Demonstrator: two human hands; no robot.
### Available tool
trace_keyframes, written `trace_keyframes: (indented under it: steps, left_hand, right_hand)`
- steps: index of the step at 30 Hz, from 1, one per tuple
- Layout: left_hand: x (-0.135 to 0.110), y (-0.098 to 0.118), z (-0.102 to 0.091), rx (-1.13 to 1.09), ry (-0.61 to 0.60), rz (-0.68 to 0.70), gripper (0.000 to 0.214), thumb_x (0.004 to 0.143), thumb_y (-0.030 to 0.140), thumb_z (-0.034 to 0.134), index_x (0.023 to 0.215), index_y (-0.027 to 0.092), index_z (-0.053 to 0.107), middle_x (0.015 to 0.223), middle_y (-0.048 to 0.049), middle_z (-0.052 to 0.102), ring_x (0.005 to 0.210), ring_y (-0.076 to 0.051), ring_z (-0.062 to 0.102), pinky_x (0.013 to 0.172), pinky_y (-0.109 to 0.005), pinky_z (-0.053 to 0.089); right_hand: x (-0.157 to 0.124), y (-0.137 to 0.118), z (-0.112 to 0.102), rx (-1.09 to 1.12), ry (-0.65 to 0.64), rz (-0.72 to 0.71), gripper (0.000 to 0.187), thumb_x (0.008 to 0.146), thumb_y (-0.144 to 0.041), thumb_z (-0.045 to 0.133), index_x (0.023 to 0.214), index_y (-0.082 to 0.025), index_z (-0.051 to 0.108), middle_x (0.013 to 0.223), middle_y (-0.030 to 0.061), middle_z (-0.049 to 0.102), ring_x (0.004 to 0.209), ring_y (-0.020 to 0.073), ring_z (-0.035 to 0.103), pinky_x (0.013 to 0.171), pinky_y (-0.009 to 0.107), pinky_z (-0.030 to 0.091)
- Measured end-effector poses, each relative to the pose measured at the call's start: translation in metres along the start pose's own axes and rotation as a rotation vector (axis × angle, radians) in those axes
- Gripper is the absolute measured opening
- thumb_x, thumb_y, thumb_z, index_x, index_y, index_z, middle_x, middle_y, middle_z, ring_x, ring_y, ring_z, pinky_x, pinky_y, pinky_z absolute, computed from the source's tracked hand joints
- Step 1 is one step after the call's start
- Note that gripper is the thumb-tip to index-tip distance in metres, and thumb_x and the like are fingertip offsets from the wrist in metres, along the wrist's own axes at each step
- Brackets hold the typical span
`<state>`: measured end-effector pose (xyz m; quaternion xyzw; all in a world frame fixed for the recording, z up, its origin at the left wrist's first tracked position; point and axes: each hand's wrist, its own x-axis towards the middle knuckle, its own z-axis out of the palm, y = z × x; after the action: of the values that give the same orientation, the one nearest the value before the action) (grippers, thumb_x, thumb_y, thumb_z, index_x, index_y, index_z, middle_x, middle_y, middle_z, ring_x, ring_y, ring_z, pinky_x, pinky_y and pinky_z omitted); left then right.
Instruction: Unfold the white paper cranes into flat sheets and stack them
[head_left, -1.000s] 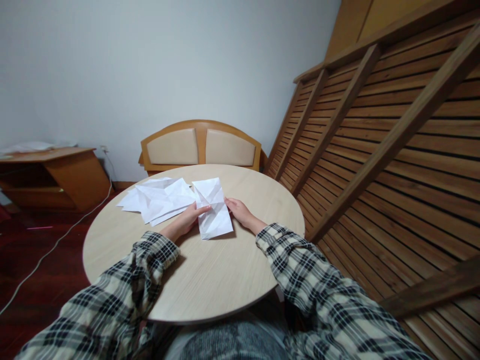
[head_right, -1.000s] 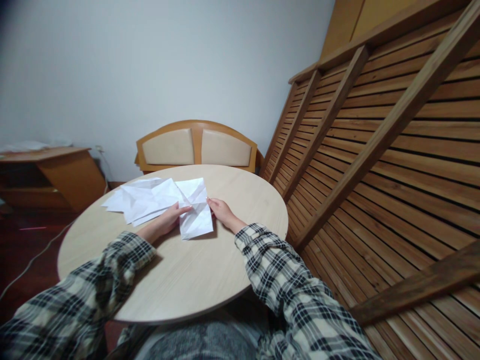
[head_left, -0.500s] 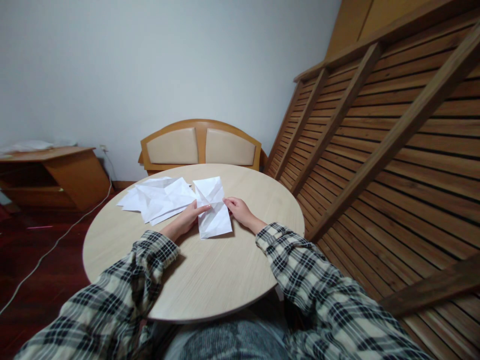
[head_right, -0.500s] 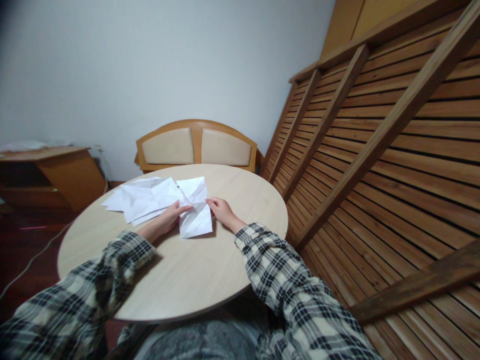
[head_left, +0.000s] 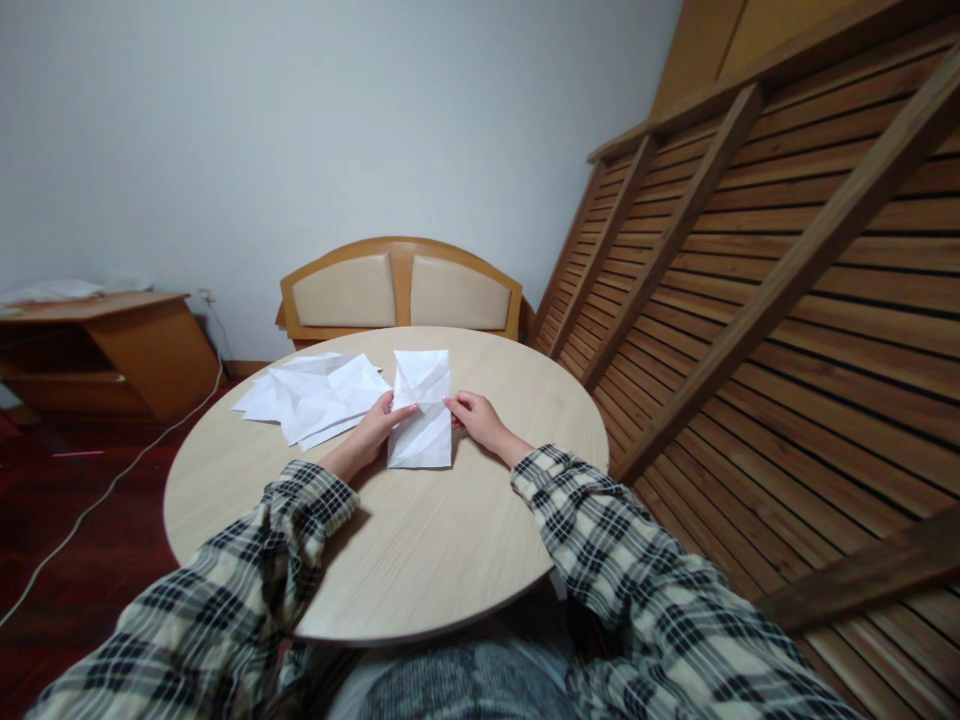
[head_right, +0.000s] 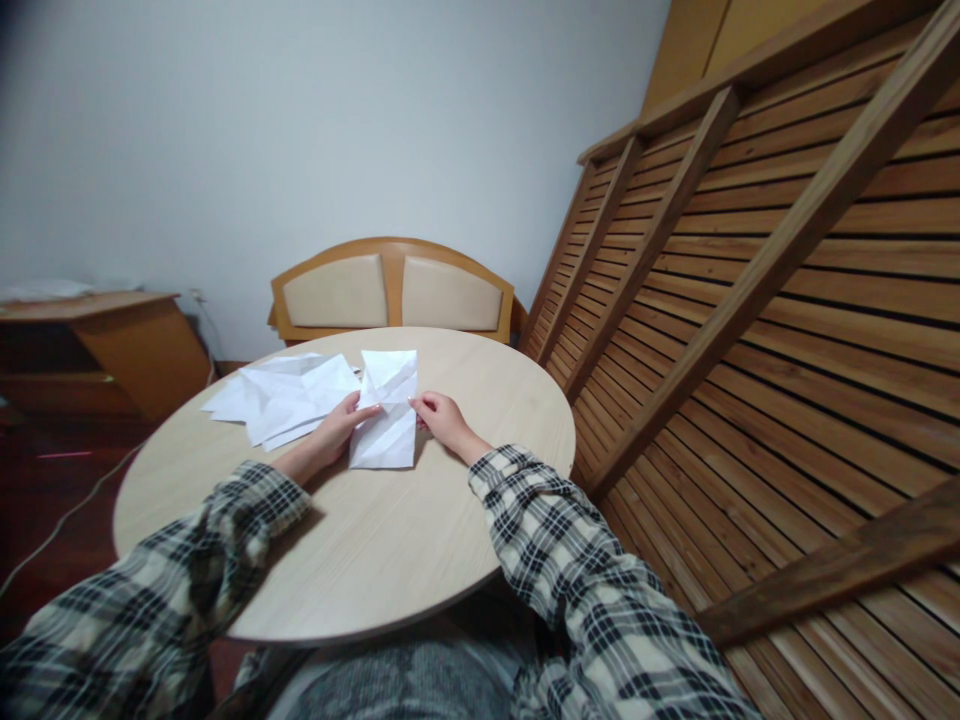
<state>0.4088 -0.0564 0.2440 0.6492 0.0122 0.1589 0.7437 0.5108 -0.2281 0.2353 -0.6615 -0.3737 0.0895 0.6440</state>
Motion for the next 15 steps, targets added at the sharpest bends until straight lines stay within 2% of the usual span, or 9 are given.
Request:
trace_keyframes:
  steps: [5, 15]
  left_hand:
    - [0.0005, -0.0004, -0.0008, 0.013, 0.011, -0.006, 0.044, 0.068, 0.026, 0.079, 0.107, 0.015, 0.063, 0.107, -0.0137, 0.071, 0.087, -0.024, 0.068, 0.077, -0.035, 0.055]
    - [0.0028, -0.0039, -0.0024, 0.125, 0.051, 0.009, 0.043, 0.068, 0.030, 0.078, 0.105, 0.012, 0.064, 0.105, -0.0128, 0.072, 0.087, -0.023, 0.068, 0.078, -0.035, 0.054]
  right_hand:
    - [0.0003, 0.0012, -0.0004, -0.018, -0.006, 0.000, 0.031, 0.082, -0.045, 0.060, 0.067, -0.018, 0.055, 0.058, -0.0026, 0.051, 0.054, 0.0119, 0.046, 0.054, 0.024, 0.037]
    - [0.0024, 0.0066, -0.0028, -0.120, -0.010, -0.038, 0.030, 0.084, -0.042, 0.056, 0.068, -0.017, 0.053, 0.059, -0.0022, 0.052, 0.055, 0.0118, 0.047, 0.054, 0.024, 0.037]
